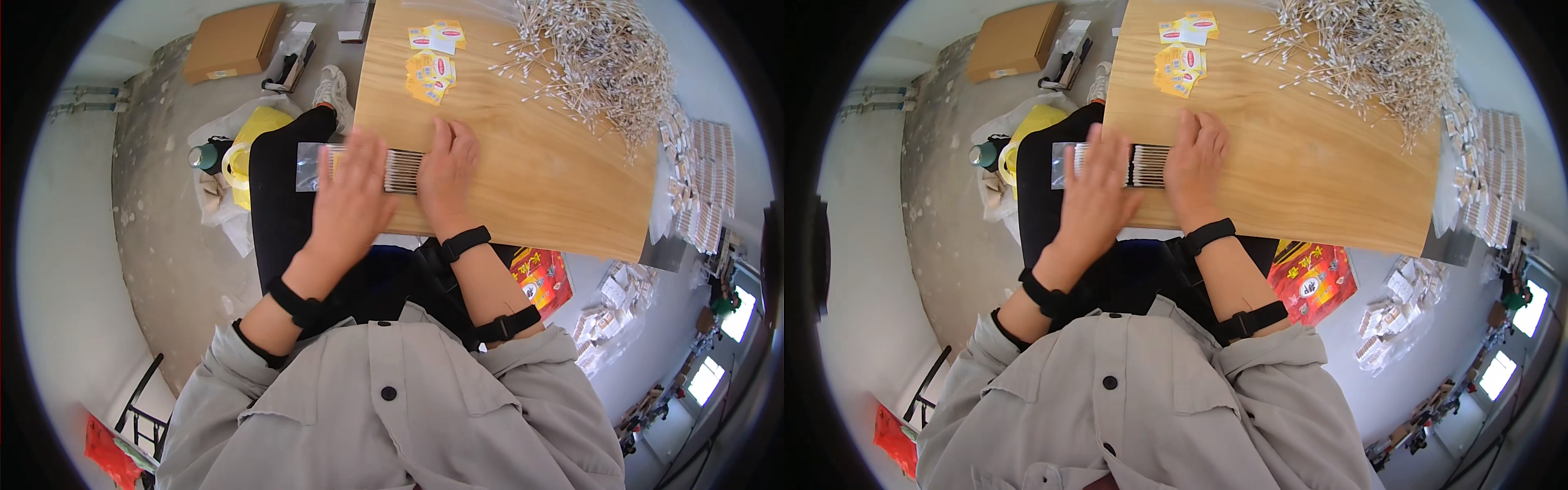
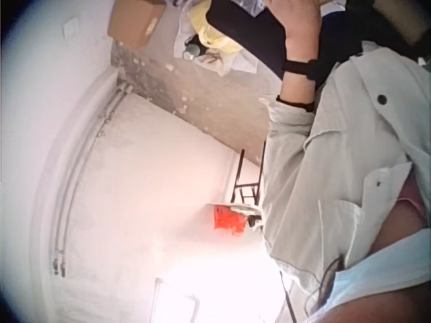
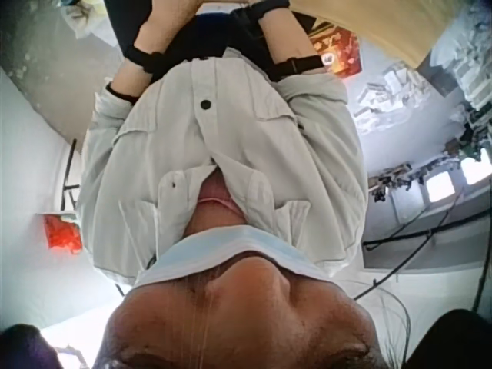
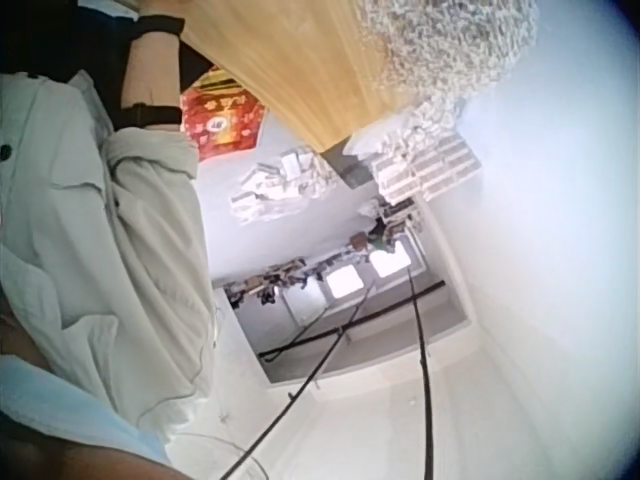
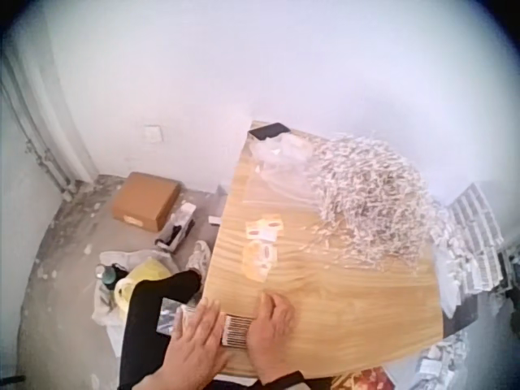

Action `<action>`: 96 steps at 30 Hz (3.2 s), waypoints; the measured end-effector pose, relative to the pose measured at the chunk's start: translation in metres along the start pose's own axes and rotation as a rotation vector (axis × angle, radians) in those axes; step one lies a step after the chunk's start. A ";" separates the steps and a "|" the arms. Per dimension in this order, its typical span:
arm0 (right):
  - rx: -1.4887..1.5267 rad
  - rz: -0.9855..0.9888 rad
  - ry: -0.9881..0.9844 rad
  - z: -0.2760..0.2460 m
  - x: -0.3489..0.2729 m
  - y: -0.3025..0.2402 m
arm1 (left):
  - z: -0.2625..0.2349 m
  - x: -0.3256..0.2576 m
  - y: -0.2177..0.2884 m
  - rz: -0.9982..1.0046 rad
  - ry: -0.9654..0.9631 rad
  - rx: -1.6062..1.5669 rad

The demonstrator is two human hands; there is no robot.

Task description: The person sits on the floor and gathers loose cotton swabs from a pile on a wooden table. They align the swabs into a neat rectangular bundle and place them into a small plastic wrapper. The person then folds the wrapper to seal the cotton swabs inside.

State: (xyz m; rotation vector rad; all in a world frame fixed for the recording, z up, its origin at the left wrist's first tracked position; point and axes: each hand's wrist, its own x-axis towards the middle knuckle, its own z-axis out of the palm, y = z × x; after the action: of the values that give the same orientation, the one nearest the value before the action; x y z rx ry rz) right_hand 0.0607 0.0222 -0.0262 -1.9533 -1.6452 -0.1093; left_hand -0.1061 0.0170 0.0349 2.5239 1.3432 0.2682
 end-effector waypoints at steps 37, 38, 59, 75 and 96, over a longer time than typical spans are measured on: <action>-0.046 -0.023 -0.039 -0.001 0.002 -0.005 | 0.067 0.007 -0.081 -0.762 0.393 -1.570; -0.043 -0.023 -0.042 -0.002 0.003 -0.005 | 0.067 0.007 -0.080 -0.764 0.395 -1.575; 0.050 -0.041 -0.057 0.017 0.007 -0.036 | 0.061 0.009 -0.073 -0.725 0.503 -1.359; 1.022 0.513 -0.008 -0.007 -0.023 -0.071 | 0.054 0.005 -0.074 -0.750 0.405 -1.486; 1.015 0.437 0.008 0.023 -0.033 -0.096 | 0.054 0.008 -0.072 -0.730 0.383 -1.213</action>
State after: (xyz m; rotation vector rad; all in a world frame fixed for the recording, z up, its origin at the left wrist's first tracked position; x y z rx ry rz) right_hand -0.0428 0.0113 -0.0238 -1.4119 -0.9039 0.7381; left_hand -0.1424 0.0538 -0.0392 0.9590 1.4469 1.0321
